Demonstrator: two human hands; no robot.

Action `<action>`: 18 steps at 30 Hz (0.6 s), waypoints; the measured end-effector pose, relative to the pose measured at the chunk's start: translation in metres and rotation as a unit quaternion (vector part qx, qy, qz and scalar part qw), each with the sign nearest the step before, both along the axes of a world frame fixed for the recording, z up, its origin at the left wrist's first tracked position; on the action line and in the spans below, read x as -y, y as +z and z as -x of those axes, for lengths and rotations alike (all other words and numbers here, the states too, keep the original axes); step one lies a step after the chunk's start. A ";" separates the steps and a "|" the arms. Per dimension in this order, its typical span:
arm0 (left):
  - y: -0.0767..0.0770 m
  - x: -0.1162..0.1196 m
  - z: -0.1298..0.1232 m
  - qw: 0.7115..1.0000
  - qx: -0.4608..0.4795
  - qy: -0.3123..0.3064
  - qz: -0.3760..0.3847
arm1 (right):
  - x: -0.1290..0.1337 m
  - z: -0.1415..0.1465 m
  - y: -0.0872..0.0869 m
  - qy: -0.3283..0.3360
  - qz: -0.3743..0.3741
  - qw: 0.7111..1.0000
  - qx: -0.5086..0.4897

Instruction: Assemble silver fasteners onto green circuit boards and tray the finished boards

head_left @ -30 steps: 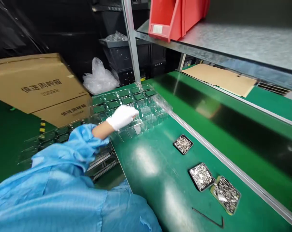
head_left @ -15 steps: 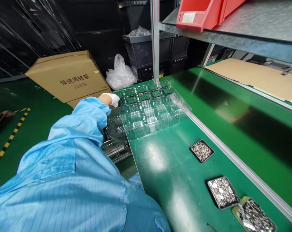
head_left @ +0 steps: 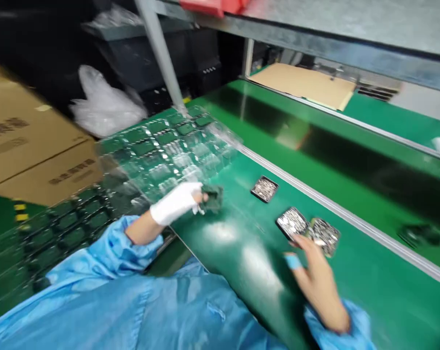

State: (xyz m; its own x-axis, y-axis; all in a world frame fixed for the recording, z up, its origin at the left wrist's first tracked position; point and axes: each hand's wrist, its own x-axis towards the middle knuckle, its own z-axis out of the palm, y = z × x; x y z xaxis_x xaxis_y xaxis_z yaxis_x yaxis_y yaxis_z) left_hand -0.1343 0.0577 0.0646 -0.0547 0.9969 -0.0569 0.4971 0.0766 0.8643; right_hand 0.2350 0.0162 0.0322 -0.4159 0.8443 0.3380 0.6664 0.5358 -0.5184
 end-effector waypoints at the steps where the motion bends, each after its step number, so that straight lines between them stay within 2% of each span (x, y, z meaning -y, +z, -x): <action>1: -0.016 0.003 -0.025 0.992 0.048 -0.099 0.063 | 0.004 0.017 -0.002 0.040 0.015 0.999 -0.006; 2: -0.030 0.008 -0.049 0.975 0.084 -0.172 0.110 | 0.007 0.032 -0.004 0.075 0.028 0.997 -0.010; 4: -0.049 0.019 -0.089 0.942 0.125 -0.269 0.158 | 0.010 0.051 -0.005 0.093 0.049 0.994 -0.018; 6: -0.054 0.020 -0.109 0.931 0.096 -0.319 0.151 | 0.014 0.053 -0.008 0.064 0.077 0.995 -0.027; 8: -0.047 0.003 -0.112 0.944 0.014 -0.317 0.086 | 0.018 0.042 -0.014 0.029 0.111 0.993 -0.031; 10: -0.037 -0.028 -0.107 0.958 -0.101 -0.269 -0.015 | 0.019 0.029 -0.023 0.019 0.136 0.990 -0.021; 11: -0.032 -0.047 -0.106 0.951 -0.177 -0.245 -0.059 | 0.019 0.023 -0.027 0.021 0.140 0.990 -0.010; 12: -0.028 -0.065 -0.106 0.935 -0.260 -0.223 -0.091 | 0.019 0.019 -0.030 0.024 0.137 0.990 0.001; 14: -0.026 -0.098 -0.112 0.886 -0.388 -0.229 -0.108 | 0.018 0.015 -0.033 0.020 0.124 0.992 0.010; 16: -0.029 -0.120 -0.124 0.861 -0.431 -0.250 -0.105 | 0.018 0.012 -0.031 -0.001 0.116 0.993 -0.015; 18: -0.034 -0.131 -0.136 0.854 -0.437 -0.265 -0.100 | 0.018 0.009 -0.027 -0.030 0.123 0.991 -0.052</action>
